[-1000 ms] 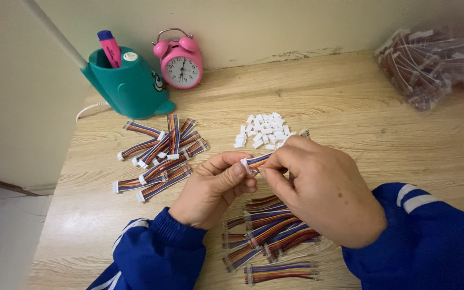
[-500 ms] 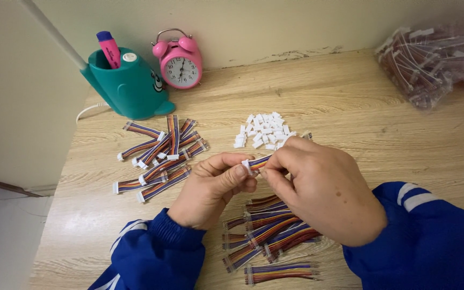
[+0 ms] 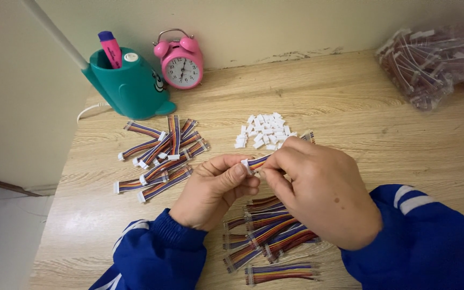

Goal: The person repeatedly picks up flat ribbon cables and white plastic connectors, aligns the cable ends with the connector slots, and presses them together to form assembled units. The person handles the items one at a time and places the finished assemblies on the table.

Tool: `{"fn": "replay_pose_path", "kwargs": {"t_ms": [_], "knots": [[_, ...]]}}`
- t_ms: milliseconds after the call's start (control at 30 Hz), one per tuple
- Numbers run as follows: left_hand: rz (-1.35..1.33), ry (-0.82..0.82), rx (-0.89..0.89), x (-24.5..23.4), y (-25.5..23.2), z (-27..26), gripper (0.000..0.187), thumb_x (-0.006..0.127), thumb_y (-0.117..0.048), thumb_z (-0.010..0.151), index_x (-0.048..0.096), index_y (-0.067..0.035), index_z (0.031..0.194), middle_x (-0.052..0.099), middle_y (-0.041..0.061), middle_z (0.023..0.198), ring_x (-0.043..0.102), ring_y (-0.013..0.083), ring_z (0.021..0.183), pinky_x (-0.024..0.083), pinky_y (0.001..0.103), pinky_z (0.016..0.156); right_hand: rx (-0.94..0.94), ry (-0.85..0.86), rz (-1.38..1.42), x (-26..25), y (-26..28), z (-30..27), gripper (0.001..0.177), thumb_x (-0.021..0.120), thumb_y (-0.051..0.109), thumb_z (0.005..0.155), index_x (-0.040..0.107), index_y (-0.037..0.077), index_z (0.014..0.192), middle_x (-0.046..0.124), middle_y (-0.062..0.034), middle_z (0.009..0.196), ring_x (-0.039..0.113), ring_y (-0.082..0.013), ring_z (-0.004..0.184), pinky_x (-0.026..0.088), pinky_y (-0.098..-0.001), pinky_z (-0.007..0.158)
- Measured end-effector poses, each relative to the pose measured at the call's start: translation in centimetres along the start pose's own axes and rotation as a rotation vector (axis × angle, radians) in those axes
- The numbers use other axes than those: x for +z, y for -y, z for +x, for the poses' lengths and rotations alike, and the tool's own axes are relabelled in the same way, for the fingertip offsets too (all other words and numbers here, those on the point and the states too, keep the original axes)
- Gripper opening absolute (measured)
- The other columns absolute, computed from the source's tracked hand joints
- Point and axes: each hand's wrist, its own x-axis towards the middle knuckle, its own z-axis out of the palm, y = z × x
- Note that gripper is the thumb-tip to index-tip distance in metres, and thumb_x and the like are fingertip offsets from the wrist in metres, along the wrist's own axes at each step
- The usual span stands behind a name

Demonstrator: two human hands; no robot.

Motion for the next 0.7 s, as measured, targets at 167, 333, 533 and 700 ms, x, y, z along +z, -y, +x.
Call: {"fn": "replay_pose_path", "kwargs": {"t_ms": [167,333,533,700], "knots": [[0.094,-0.047,0.051,0.4,-0.1,0.2,0.017,0.067,-0.004,0.087,0.069,0.001,0.103,0.07,0.015,0.08,0.069,0.0243,0.074,0.06,0.035,0.07,-0.024,-0.03,-0.013,0.7,-0.2,0.0,0.014,0.061,0.022,0.089,0.061,0.019,0.075,0.059,0.0011,0.073,0.058,-0.0249,0.061,0.041,-0.0425,0.052],[0.42,-0.103,0.19,1.7,-1.3,-0.1,0.019,0.067,-0.011,0.087,0.071,-0.001,0.104,0.07,0.015,0.072,0.066,0.0172,0.067,0.057,0.028,0.072,-0.067,-0.125,-0.033,1.3,-0.1,0.2,0.011,0.064,0.017,0.088,0.063,0.017,0.077,0.06,0.0011,0.077,0.058,-0.0226,0.064,0.041,-0.0396,0.052],[0.44,-0.093,0.222,1.5,-1.3,0.0,0.02,0.069,-0.011,0.086,0.072,-0.002,0.104,0.069,0.012,0.071,0.065,0.0164,0.068,0.056,0.028,0.071,-0.063,-0.111,0.027,1.6,-0.1,0.3,0.011,0.062,0.016,0.089,0.061,0.016,0.078,0.059,0.0012,0.075,0.058,-0.0218,0.068,0.042,-0.0389,0.057],[0.44,-0.123,0.201,1.2,-1.1,0.3,0.021,0.072,-0.011,0.084,0.073,-0.001,0.102,0.07,0.012,0.071,0.066,0.0154,0.065,0.059,0.026,0.068,-0.071,-0.139,0.053,2.1,0.0,0.3,0.012,0.061,0.015,0.09,0.062,0.014,0.078,0.059,0.0002,0.075,0.057,-0.0224,0.066,0.041,-0.0379,0.057]]}}
